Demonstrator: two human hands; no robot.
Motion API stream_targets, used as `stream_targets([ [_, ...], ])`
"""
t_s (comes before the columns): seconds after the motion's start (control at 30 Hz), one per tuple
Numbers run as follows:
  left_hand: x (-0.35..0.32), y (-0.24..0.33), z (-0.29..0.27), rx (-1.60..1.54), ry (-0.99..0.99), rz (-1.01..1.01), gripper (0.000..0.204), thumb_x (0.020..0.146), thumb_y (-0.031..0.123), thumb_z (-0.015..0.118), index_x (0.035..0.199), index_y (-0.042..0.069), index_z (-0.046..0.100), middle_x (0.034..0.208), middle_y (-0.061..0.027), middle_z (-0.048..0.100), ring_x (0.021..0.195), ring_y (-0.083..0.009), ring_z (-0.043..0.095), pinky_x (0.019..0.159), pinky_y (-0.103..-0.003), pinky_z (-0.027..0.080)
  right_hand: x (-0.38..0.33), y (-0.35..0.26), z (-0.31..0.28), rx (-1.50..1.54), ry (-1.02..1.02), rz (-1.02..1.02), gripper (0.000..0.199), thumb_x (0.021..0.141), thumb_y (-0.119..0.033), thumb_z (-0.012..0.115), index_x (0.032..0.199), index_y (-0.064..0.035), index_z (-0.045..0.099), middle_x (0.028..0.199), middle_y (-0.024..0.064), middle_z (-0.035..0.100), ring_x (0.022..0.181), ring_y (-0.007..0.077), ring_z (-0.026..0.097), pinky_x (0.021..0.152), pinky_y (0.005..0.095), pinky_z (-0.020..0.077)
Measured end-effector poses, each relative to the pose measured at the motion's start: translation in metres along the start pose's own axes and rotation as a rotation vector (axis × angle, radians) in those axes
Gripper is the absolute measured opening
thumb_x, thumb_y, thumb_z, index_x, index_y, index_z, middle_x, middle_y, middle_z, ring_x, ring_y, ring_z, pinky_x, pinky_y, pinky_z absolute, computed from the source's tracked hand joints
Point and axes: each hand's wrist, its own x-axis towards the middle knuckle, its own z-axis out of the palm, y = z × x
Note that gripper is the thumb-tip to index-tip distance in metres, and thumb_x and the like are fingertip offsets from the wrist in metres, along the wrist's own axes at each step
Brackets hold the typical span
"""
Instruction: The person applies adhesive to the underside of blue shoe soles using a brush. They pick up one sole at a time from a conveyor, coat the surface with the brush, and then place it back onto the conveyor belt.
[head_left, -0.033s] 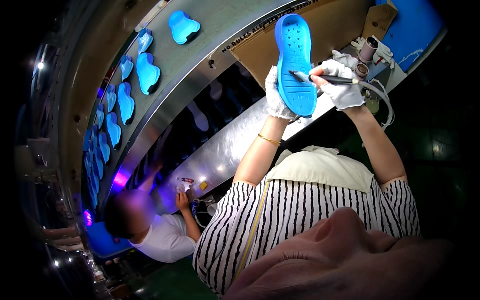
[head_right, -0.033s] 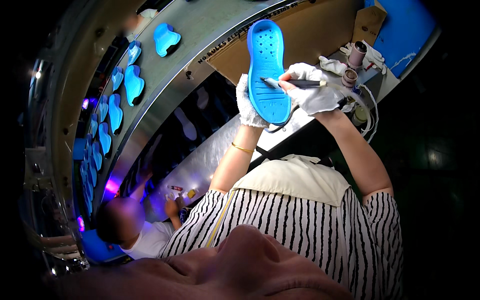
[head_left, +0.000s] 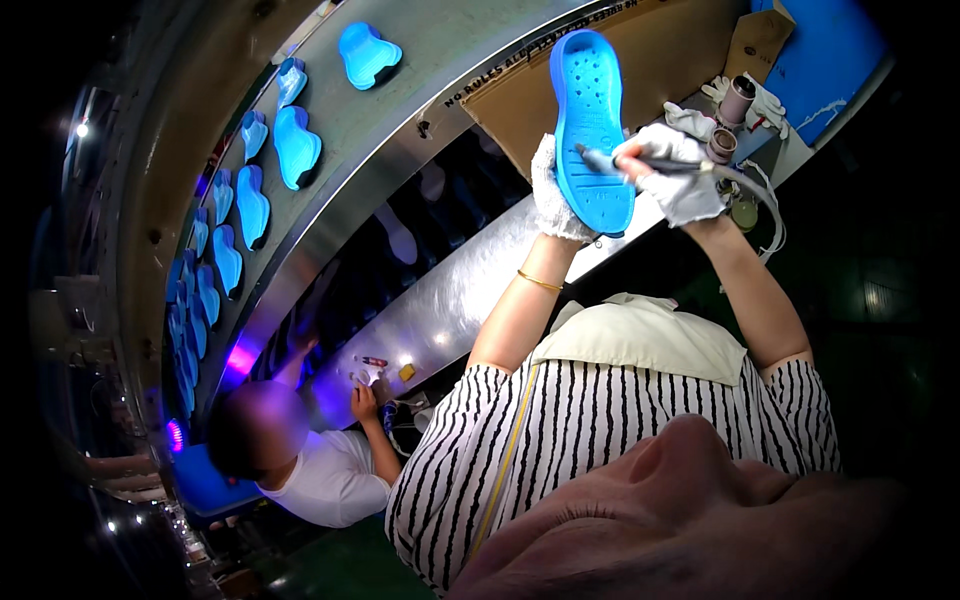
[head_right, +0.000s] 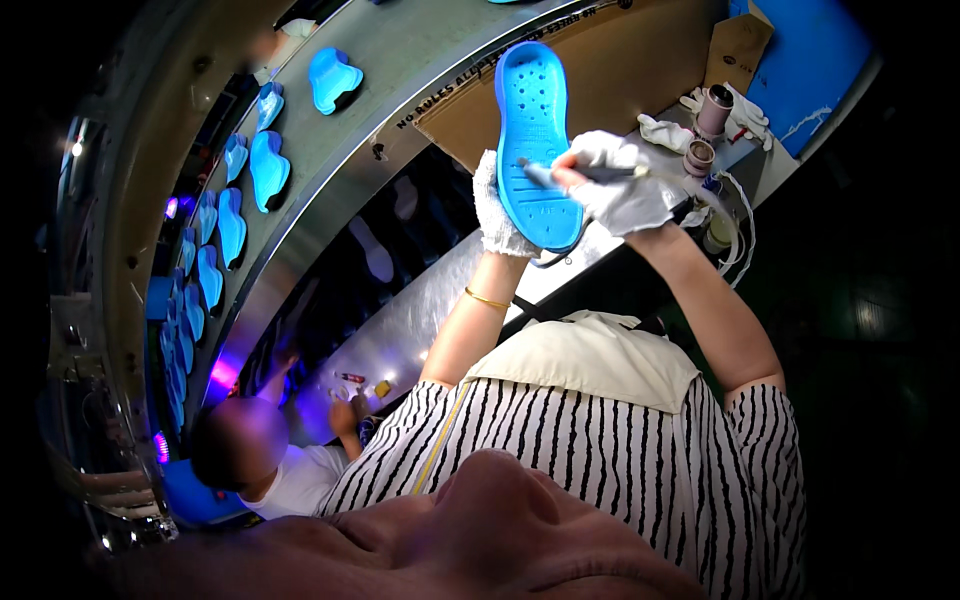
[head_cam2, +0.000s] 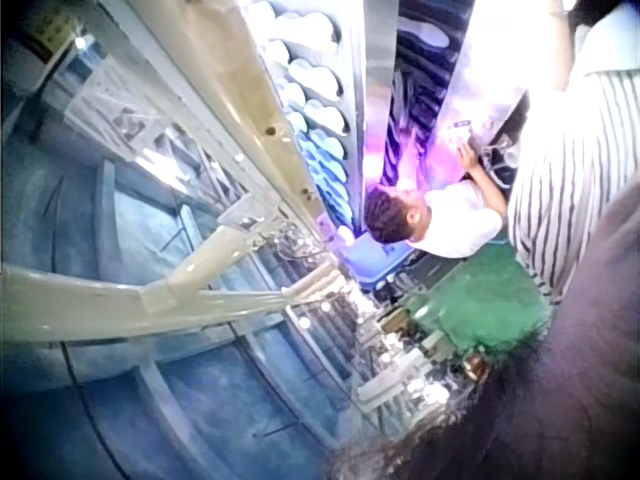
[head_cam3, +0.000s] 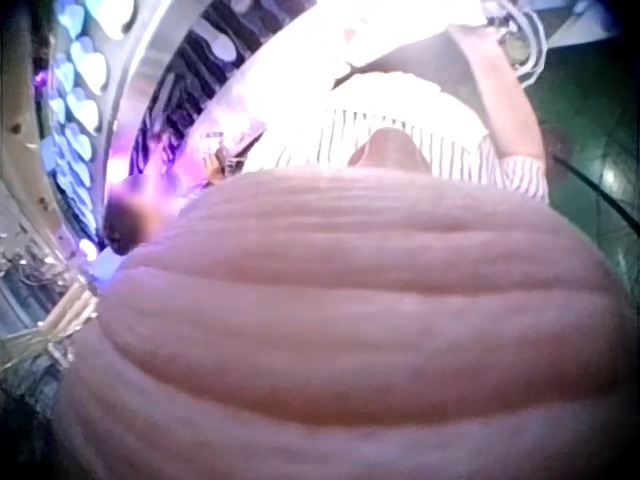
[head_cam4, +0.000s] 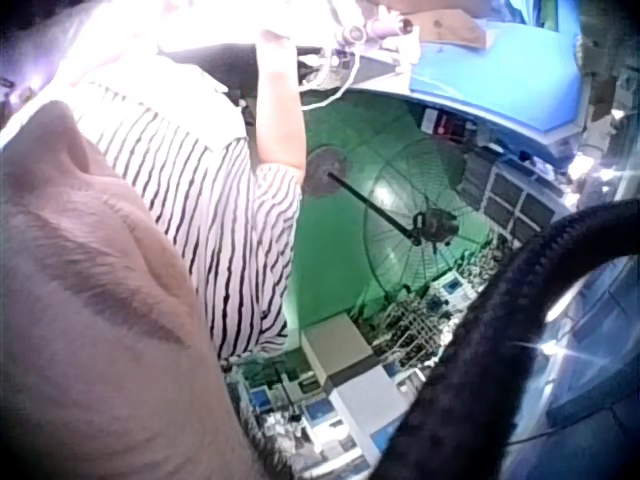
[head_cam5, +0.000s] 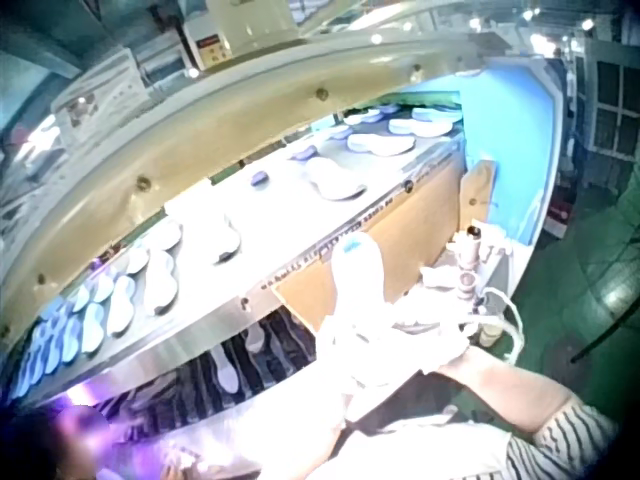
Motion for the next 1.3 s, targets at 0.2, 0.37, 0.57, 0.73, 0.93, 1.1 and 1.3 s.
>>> stream_targets([
  [0.2,-0.002,0.001,-0.015,-0.038,-0.051,0.012,0.071,0.086,0.057,0.042,0.127,-0.001,0.046,0.117,-0.0202,0.057,0.102,-0.0336,0.059,0.093,-0.044,0.047,0.001,-0.025,0.012,0.283,-0.153,0.066,0.004,0.084,0.002,0.059,0.085,0.0012,0.064,0.079,0.0071,0.064,0.069,0.0096,0.062,0.064,0.0229,0.0494],
  [0.37,-0.007,-0.012,-0.009,-0.018,0.064,-0.013,0.058,0.091,0.051,0.044,0.124,0.004,0.049,0.110,-0.0147,0.060,0.092,-0.0266,0.063,0.083,-0.041,0.053,0.029,-0.010,0.001,-0.155,0.159,-0.301,0.005,0.079,0.005,0.063,0.081,0.0004,0.063,0.072,0.0050,0.061,0.064,0.0096,0.060,0.058,0.0225,0.0487],
  [0.57,-0.008,-0.003,0.001,-0.062,-0.095,-0.075,0.065,0.092,0.054,0.036,0.129,0.002,0.045,0.121,-0.0202,0.055,0.105,-0.0327,0.059,0.091,-0.046,0.048,0.038,0.007,-0.020,0.135,0.110,0.032,0.010,0.085,-0.010,0.064,0.084,-0.0002,0.066,0.077,0.0074,0.067,0.071,0.0111,0.065,0.065,0.0232,0.0516],
  [0.73,-0.010,0.003,0.008,0.027,-0.098,-0.102,0.068,0.092,0.056,0.035,0.130,0.001,0.045,0.121,-0.0209,0.056,0.103,-0.0328,0.060,0.090,-0.045,0.050,0.054,0.022,-0.022,0.030,0.156,-0.144,0.018,0.077,0.002,0.071,0.094,-0.0013,0.067,0.088,0.0060,0.069,0.080,0.0113,0.065,0.073,0.0234,0.0512],
  [0.93,-0.001,0.026,-0.021,0.144,0.056,0.091,0.065,0.091,0.055,0.042,0.126,0.000,0.044,0.109,-0.0212,0.060,0.091,-0.0313,0.064,0.077,-0.042,0.056,0.029,-0.005,-0.017,0.030,-0.191,-0.256,0.021,0.071,0.005,0.073,0.091,-0.0003,0.067,0.094,0.0110,0.069,0.084,0.0177,0.066,0.076,0.0284,0.0520],
  [1.1,0.000,0.025,0.003,0.267,-0.064,0.067,0.059,0.091,0.049,0.048,0.128,0.003,0.043,0.106,-0.0204,0.061,0.085,-0.0291,0.066,0.076,-0.041,0.057,0.051,-0.023,-0.037,-0.416,-0.070,-0.570,0.018,0.070,0.004,0.071,0.087,-0.0013,0.067,0.089,0.0130,0.068,0.082,0.0237,0.067,0.073,0.0284,0.0524],
  [1.3,0.026,0.069,0.039,0.236,-0.050,0.147,0.074,0.087,0.064,0.037,0.126,0.001,0.043,0.100,-0.0215,0.060,0.086,-0.0342,0.063,0.076,-0.049,0.055,0.028,-0.035,-0.045,-0.323,-0.101,-0.421,0.023,0.066,0.007,0.071,0.086,-0.0028,0.066,0.090,0.0119,0.067,0.081,0.0243,0.066,0.073,0.0297,0.0516],
])
